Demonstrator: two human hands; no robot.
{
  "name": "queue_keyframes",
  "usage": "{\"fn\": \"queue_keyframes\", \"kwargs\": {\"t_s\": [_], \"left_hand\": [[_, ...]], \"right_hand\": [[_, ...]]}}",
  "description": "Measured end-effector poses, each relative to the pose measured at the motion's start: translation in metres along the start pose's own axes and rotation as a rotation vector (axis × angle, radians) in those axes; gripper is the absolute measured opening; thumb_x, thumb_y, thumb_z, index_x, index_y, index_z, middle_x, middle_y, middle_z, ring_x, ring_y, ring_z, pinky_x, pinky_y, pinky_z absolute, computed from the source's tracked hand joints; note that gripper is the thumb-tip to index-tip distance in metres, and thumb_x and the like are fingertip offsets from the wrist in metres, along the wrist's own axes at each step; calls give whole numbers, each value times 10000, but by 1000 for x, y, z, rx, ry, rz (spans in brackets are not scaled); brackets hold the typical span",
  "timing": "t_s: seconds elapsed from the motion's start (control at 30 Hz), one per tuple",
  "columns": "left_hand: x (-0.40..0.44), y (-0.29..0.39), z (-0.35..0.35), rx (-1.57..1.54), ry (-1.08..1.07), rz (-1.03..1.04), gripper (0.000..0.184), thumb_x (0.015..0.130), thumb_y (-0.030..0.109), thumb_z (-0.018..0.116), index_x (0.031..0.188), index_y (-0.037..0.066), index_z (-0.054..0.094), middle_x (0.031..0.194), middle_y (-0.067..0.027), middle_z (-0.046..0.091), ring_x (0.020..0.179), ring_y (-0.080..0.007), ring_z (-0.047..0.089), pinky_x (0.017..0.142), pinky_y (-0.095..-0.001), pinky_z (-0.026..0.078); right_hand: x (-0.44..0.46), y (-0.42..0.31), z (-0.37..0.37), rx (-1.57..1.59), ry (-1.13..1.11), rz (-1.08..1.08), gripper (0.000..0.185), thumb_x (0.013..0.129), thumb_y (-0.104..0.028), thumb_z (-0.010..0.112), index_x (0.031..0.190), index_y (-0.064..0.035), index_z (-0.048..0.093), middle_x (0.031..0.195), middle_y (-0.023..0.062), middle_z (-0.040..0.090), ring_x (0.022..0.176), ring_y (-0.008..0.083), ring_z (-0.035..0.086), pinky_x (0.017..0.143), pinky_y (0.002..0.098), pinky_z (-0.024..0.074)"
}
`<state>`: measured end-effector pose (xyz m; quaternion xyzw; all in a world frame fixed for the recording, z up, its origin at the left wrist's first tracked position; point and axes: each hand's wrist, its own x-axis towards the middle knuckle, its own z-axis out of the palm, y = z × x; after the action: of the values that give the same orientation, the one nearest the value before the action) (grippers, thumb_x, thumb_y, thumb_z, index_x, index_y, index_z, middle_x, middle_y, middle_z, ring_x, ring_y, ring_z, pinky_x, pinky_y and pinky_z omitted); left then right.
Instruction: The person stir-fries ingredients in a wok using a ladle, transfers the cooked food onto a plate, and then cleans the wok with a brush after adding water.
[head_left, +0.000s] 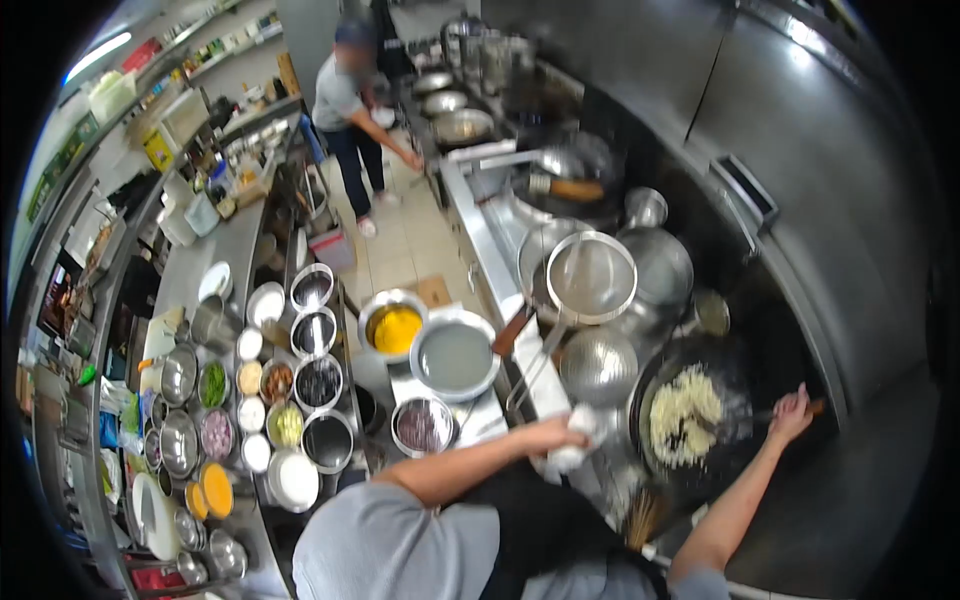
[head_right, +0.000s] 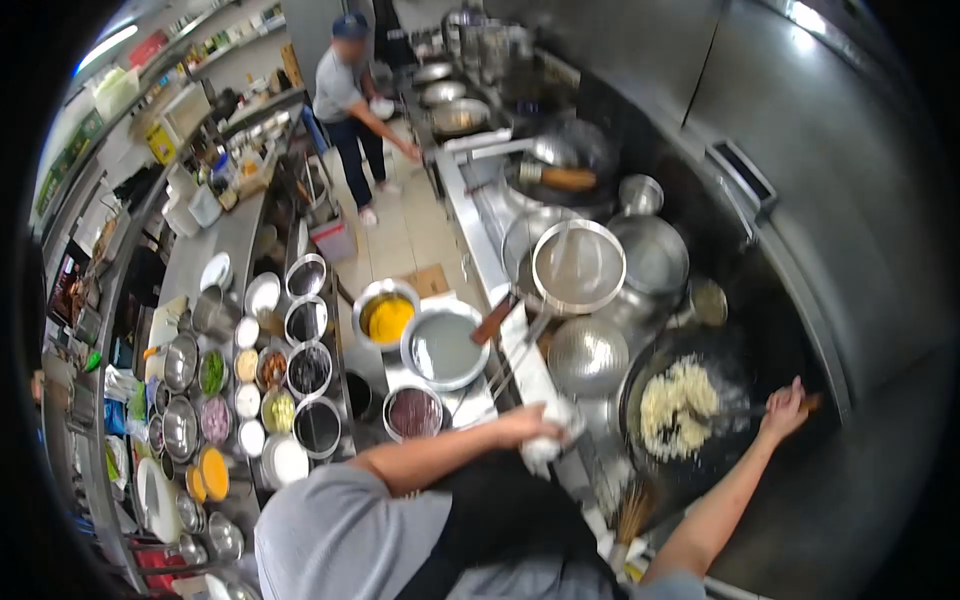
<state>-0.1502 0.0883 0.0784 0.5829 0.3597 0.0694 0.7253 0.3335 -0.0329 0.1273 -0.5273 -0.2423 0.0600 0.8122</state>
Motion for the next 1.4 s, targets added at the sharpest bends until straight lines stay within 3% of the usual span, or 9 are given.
{"fn": "queue_keyframes", "kwargs": {"t_s": [0.07,0.13,0.2,0.27,0.5,0.83,1.03,1.2,1.4], "left_hand": [[57,-72,14,-268,-191,139,453,762,157,751,1158,-11,607,1015,-78,664,960,-161,616,849,-323,480],[58,-71,25,-322,-261,44,458,758,167,726,1160,-18,608,1033,-80,655,900,-180,612,807,-318,489],[68,-77,40,-298,-206,-103,447,750,169,726,1138,-25,618,1038,-88,659,902,-184,614,809,-319,485],[74,-78,53,-203,-123,32,504,737,193,728,1161,-48,599,1041,-121,658,910,-192,621,826,-314,487],[88,-98,63,-242,-199,-75,547,743,146,702,1235,-41,551,1064,-115,653,927,-187,613,807,-326,501],[101,-99,91,-248,-50,-141,345,737,134,722,1037,-19,644,963,-101,664,816,-195,635,702,-341,514],[122,-109,101,3,31,-312,320,720,156,725,955,-51,661,961,-113,667,827,-211,650,716,-400,533],[159,-130,122,-478,-101,-303,200,859,157,599,944,-22,624,852,-116,661,709,-236,663,614,-381,546],[197,-126,155,-552,-161,-371,324,937,259,544,1114,-11,576,949,-107,658,810,-236,647,726,-394,524]], "right_hand": [[-3,4,-10,26,-122,-113,452,952,-165,584,570,-147,342,464,-21,334,344,69,308,340,244,249],[-22,7,1,16,22,-97,439,949,-150,567,576,-144,336,466,-12,335,357,80,326,354,249,257],[-30,41,-10,-33,-46,-163,438,953,-172,544,581,-142,314,468,-15,299,358,97,311,359,256,264],[-37,50,-16,67,-66,-70,439,958,-175,532,580,-149,310,467,-20,287,350,94,301,354,258,268],[-81,23,-2,-36,-35,34,408,930,-90,556,607,-145,314,468,-38,293,339,75,274,325,242,248],[-52,41,-42,-155,-16,-256,355,903,-57,541,605,-96,352,507,2,329,396,93,354,386,266,302],[-29,9,3,65,20,102,324,828,-26,656,651,-142,411,503,-46,336,370,74,351,341,234,253],[-33,60,6,122,-23,-251,286,799,4,573,544,-55,460,484,10,413,381,118,406,377,274,325],[-36,4,20,-63,-106,140,354,829,-62,600,544,-92,393,465,-13,376,358,98,382,363,270,307]]}}
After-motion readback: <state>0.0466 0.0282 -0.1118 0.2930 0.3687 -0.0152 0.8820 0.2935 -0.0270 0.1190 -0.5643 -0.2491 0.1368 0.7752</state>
